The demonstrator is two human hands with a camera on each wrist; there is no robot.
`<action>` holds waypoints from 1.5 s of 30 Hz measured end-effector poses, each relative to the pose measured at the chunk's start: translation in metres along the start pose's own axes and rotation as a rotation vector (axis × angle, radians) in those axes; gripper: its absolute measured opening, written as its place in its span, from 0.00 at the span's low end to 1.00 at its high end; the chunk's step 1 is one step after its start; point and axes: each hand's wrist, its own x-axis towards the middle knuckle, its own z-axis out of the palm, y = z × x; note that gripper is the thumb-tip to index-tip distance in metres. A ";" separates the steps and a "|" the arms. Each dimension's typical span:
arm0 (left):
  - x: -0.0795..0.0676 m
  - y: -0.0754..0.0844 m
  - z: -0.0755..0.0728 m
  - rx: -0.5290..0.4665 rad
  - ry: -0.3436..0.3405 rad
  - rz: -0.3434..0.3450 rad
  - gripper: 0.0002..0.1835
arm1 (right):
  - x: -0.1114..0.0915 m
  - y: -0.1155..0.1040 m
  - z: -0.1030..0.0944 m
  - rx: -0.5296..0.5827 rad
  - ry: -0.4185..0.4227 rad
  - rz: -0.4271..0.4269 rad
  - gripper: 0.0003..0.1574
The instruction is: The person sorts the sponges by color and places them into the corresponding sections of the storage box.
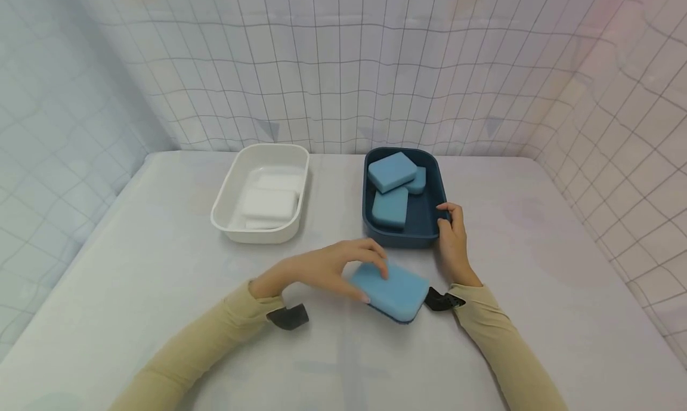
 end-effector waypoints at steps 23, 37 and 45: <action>0.017 -0.011 0.000 0.049 0.441 -0.097 0.18 | -0.004 0.002 -0.005 0.011 0.061 0.028 0.20; 0.029 -0.013 -0.003 0.028 0.600 -0.226 0.18 | -0.003 0.001 -0.001 0.006 0.035 0.037 0.22; 0.040 -0.018 -0.013 0.056 0.646 -0.298 0.18 | 0.000 -0.001 0.001 0.009 0.037 -0.016 0.20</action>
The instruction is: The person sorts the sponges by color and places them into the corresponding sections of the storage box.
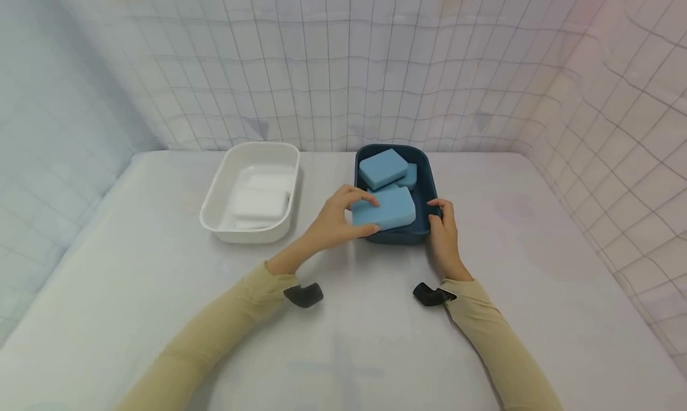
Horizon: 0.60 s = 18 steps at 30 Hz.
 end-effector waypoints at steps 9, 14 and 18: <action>0.018 0.001 0.006 0.046 -0.010 -0.056 0.19 | 0.002 0.002 0.002 -0.002 0.020 0.008 0.20; 0.024 0.000 0.010 0.063 0.005 -0.096 0.19 | 0.001 0.000 0.002 -0.002 0.011 0.016 0.21; 0.028 -0.001 0.013 0.074 0.010 -0.116 0.20 | 0.002 -0.002 0.003 -0.016 0.013 0.027 0.21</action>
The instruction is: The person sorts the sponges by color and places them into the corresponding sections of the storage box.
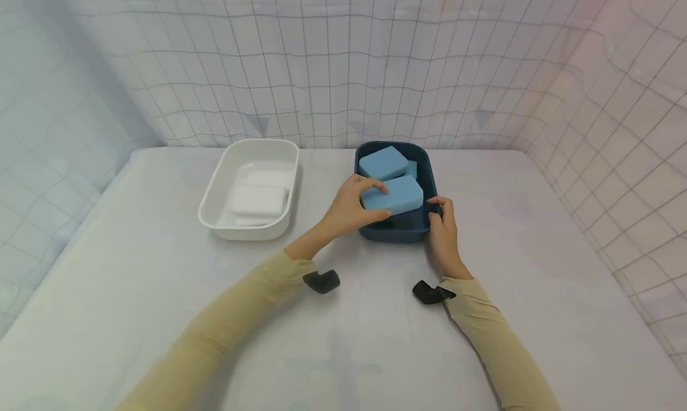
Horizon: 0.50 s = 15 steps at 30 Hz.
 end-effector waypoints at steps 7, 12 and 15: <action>0.007 0.003 0.006 0.055 0.012 -0.021 0.20 | 0.003 0.000 -0.001 -0.033 0.004 0.013 0.22; 0.011 0.002 0.010 0.113 0.020 -0.022 0.20 | 0.002 0.000 -0.001 -0.031 0.000 0.023 0.22; 0.013 0.003 0.011 0.128 0.022 -0.023 0.20 | 0.002 0.000 -0.001 -0.024 -0.002 0.028 0.22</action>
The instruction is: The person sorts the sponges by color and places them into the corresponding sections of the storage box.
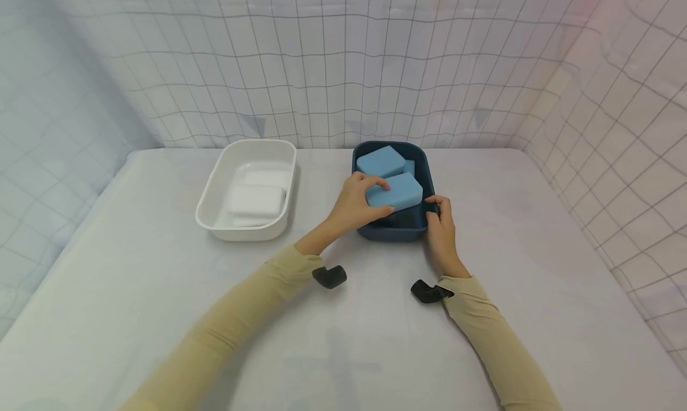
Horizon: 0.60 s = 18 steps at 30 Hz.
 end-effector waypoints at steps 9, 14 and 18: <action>0.006 -0.002 0.007 0.089 0.017 0.014 0.20 | 0.002 0.000 -0.001 0.002 0.008 -0.007 0.19; 0.008 -0.002 0.011 0.113 0.008 0.017 0.20 | 0.002 0.001 -0.001 -0.011 0.017 0.002 0.20; 0.010 -0.002 0.014 0.142 0.004 0.014 0.20 | 0.002 0.002 0.000 -0.013 0.003 0.002 0.22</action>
